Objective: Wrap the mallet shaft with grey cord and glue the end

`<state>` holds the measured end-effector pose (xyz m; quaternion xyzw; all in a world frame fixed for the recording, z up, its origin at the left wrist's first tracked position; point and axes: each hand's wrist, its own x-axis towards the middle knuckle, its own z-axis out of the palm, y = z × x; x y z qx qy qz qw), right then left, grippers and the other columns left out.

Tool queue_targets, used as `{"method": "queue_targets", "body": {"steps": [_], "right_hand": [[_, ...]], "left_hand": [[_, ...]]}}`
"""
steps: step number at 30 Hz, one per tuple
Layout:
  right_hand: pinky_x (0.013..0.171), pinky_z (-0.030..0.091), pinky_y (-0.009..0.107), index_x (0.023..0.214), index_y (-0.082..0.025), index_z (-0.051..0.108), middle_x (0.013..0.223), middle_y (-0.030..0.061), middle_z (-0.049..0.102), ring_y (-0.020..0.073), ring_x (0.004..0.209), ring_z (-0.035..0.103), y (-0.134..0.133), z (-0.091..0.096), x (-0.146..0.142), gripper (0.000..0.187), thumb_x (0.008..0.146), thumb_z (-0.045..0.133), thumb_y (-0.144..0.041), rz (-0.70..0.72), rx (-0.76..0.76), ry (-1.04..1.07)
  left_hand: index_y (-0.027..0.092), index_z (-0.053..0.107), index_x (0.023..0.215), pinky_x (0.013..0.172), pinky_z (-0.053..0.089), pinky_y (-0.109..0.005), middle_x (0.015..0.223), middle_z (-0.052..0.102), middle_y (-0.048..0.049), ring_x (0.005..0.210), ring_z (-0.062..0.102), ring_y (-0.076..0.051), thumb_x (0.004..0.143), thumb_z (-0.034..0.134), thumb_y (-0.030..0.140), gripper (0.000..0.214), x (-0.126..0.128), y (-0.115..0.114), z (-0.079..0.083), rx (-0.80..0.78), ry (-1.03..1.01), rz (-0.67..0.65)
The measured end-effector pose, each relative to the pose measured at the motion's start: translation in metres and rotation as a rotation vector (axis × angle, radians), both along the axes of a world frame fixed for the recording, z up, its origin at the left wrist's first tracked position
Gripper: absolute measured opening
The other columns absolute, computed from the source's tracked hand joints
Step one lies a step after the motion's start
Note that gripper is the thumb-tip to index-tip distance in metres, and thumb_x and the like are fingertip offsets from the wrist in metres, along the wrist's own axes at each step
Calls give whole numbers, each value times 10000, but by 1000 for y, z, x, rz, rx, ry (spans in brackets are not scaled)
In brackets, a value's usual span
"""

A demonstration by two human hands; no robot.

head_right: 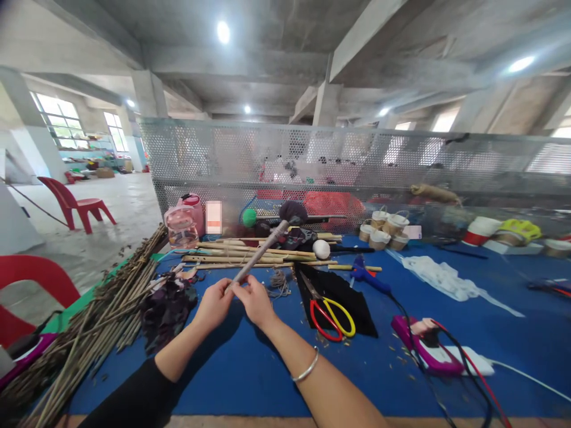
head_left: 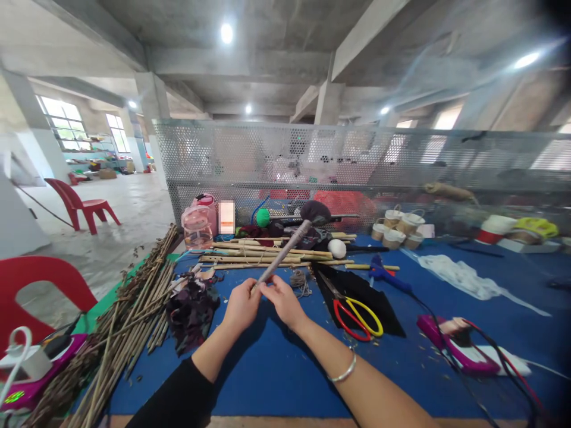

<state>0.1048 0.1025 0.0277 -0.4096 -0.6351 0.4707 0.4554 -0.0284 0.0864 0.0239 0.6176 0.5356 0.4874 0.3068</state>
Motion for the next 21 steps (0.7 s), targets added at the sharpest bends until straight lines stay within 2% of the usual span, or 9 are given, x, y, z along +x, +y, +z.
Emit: {"method": "queue_targets", "body": {"steps": [3,5,7,9,12,15,17,19,21], "right_hand": [[448,272,220,773,-196,490,478,-81,436,87,426,356,-2,-1,-1,281,722,619,-440,29,-60,47],[497,358,236,807,-192,507,513,-59,520,110,462,467,-2,-1,0,328,712,630,-481,148,-121,118],[596,435,278,859,-178,539,568,-29,592,144,553,569,-1,1,2,359,711,633,-492,296,-170,177],[677,461,313,886,-165,564,594,-14,624,165,613,612,-1,3,6,375,698,653,-477,382,-186,194],[707,462,322,867,-155,584,581,-12,627,168,613,617,-3,10,12,336,708,654,-443,370,-126,169],[633,454,294,848,-156,589,564,-14,604,156,567,583,-4,17,17,290,753,604,-430,311,-43,123],[543,408,252,849,-158,590,552,-26,568,127,512,518,-2,22,21,265,767,584,-410,228,5,77],[465,320,219,844,-155,596,515,-50,498,92,451,411,1,25,26,243,767,581,-385,140,39,17],[435,248,211,844,-148,604,492,-65,441,73,429,328,5,27,32,247,755,593,-378,119,37,-12]], "left_hand": [[182,542,1047,424,265,-207,500,426,56,421,360,-105,826,389,595,493,7,-2,-1,-142,-340,-20],[184,448,1211,369,211,-197,467,377,80,360,285,-89,801,317,686,661,10,-5,2,-249,-519,-64],[182,380,1297,347,161,-188,457,371,82,336,248,-75,773,270,741,774,12,-9,7,-336,-615,-119],[188,335,1342,347,129,-181,459,383,77,331,235,-67,760,220,768,830,12,-11,12,-405,-662,-175],[199,275,1372,352,106,-177,471,397,75,330,195,-57,763,149,769,844,14,-13,15,-456,-700,-282],[214,269,1343,358,137,-174,510,408,84,350,220,-57,786,333,705,745,19,-13,10,-370,-652,-329],[217,360,1241,373,187,-173,552,423,82,387,280,-58,770,503,610,630,23,-13,3,-257,-530,-318],[189,482,1002,405,234,-175,581,421,68,443,320,-56,760,558,558,447,26,-13,-4,-151,-393,-284],[178,460,768,423,246,-176,573,388,61,473,315,-55,768,534,574,402,28,-14,-6,-129,-325,-244]]}}
